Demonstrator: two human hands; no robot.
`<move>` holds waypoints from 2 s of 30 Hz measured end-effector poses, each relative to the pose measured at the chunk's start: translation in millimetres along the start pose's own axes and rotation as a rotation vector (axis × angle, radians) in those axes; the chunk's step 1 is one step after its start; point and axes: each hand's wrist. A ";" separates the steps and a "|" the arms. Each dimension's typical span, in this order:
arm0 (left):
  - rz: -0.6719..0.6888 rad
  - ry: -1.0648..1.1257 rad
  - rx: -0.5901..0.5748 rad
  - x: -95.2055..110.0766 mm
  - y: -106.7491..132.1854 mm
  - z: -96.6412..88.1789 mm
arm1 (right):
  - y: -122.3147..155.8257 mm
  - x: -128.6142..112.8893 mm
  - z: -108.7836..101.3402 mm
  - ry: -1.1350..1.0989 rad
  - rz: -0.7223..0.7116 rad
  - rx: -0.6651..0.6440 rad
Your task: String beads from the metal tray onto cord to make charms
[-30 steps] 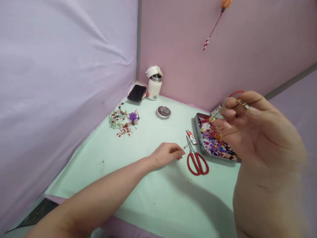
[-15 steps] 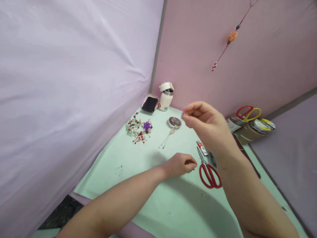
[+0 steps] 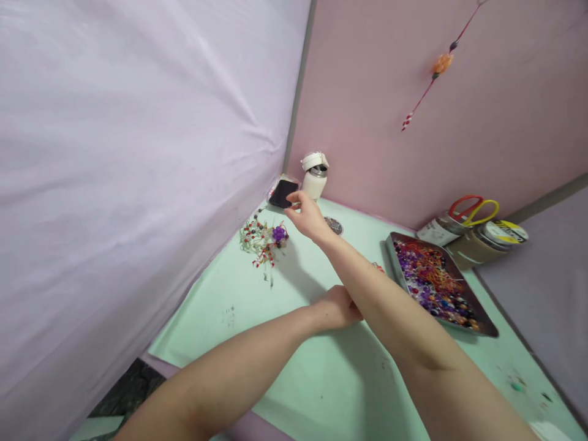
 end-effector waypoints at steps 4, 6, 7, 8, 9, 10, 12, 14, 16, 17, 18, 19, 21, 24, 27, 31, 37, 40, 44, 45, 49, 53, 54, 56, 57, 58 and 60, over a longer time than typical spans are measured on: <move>-0.006 -0.045 -0.071 -12.7 -4.6 4.9 | 23.2 23.0 -20.5 0.004 0.074 -0.030; -0.057 -0.074 -0.090 -21.3 -8.6 8.3 | 40.9 27.2 -40.4 -0.002 0.083 -0.032; -0.062 -0.057 -0.090 -24.4 -10.2 9.5 | 49.9 28.5 -51.6 -0.008 0.091 -0.034; -0.068 -0.045 -0.090 -26.5 -11.4 10.2 | 59.0 29.9 -63.1 -0.010 0.098 -0.026; -0.067 -0.035 -0.093 -27.5 -12.0 10.4 | 68.1 31.5 -74.7 -0.002 0.112 -0.016; -0.061 -0.035 -0.095 -27.7 -12.3 10.2 | 77.2 33.9 -86.3 0.013 0.130 0.004; -0.043 -0.044 -0.095 -26.9 -12.1 9.3 | 96.2 40.9 -107.9 0.040 0.168 0.041; -0.039 -0.047 -0.079 -26.6 -11.6 8.9 | 116.4 50.4 -126.3 0.049 0.211 0.096; -0.031 -0.032 -0.069 -27.9 -11.4 9.6 | 137.4 60.1 -140.1 0.043 0.257 0.128; -0.023 -0.022 -0.064 -28.7 -11.4 10.1 | 147.9 64.3 -145.2 0.046 0.276 0.132; -0.016 -0.008 -0.061 -29.4 -11.4 10.6 | 158.1 67.9 -149.1 0.058 0.285 0.140; -0.015 0.011 -0.057 -29.7 -11.3 10.9 | 167.7 70.7 -151.9 0.072 0.291 0.143; -0.034 0.058 -0.058 -28.7 -11.3 10.7 | 184.5 74.3 -154.8 0.108 0.296 0.141; -0.085 0.118 -0.055 -23.2 -11.6 8.8 | 201.4 76.8 -154.3 0.198 0.261 0.141; -0.113 0.057 -0.054 -14.6 -10.9 7.5 | 209.0 79.8 -149.6 0.291 0.170 0.125; -0.032 -0.272 -0.134 2.1 -4.8 1.4 | 212.2 84.6 -141.0 0.348 0.065 0.052; -0.028 -0.756 -0.001 17.8 -6.5 -39.8 | 214.3 78.4 -134.1 0.401 0.022 -0.049; -0.175 -0.995 0.204 12.0 -19.4 -53.2 | 214.1 72.4 -134.3 0.418 0.023 -0.057; -0.219 -1.083 0.260 0.5 -34.0 -43.5 | 214.4 70.1 -136.2 0.417 0.037 -0.059; -0.228 -1.094 0.259 -2.3 -36.0 -39.2 | 214.7 70.6 -136.7 0.415 0.039 -0.057; -0.260 -1.138 0.270 -13.4 -39.3 -30.3 | 215.1 72.8 -137.5 0.409 0.052 -0.055; -0.231 -1.150 0.242 -22.4 -40.2 -31.9 | 213.8 73.6 -135.8 0.404 0.070 -0.075; -0.229 -1.145 0.235 -23.7 -40.2 -32.3 | 213.6 73.7 -135.0 0.401 0.071 -0.079; -0.222 -1.124 0.237 -25.0 -39.7 -32.6 | 213.4 74.1 -133.3 0.396 0.073 -0.084; -0.217 -1.110 0.242 -25.2 -39.1 -32.5 | 213.3 74.1 -132.5 0.396 0.073 -0.087; -0.212 -1.096 0.250 -25.2 -38.3 -32.4 | 212.9 74.1 -132.0 0.396 0.074 -0.089; -0.206 -1.067 0.271 -24.9 -36.3 -32.2 | 210.2 73.6 -131.9 0.400 0.073 -0.098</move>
Point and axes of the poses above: each hand's wrist, its own y-axis away from the middle knuckle, its own z-axis out of the palm, x = y × z, and after that the axes turned 5 degrees about -y, right-handed
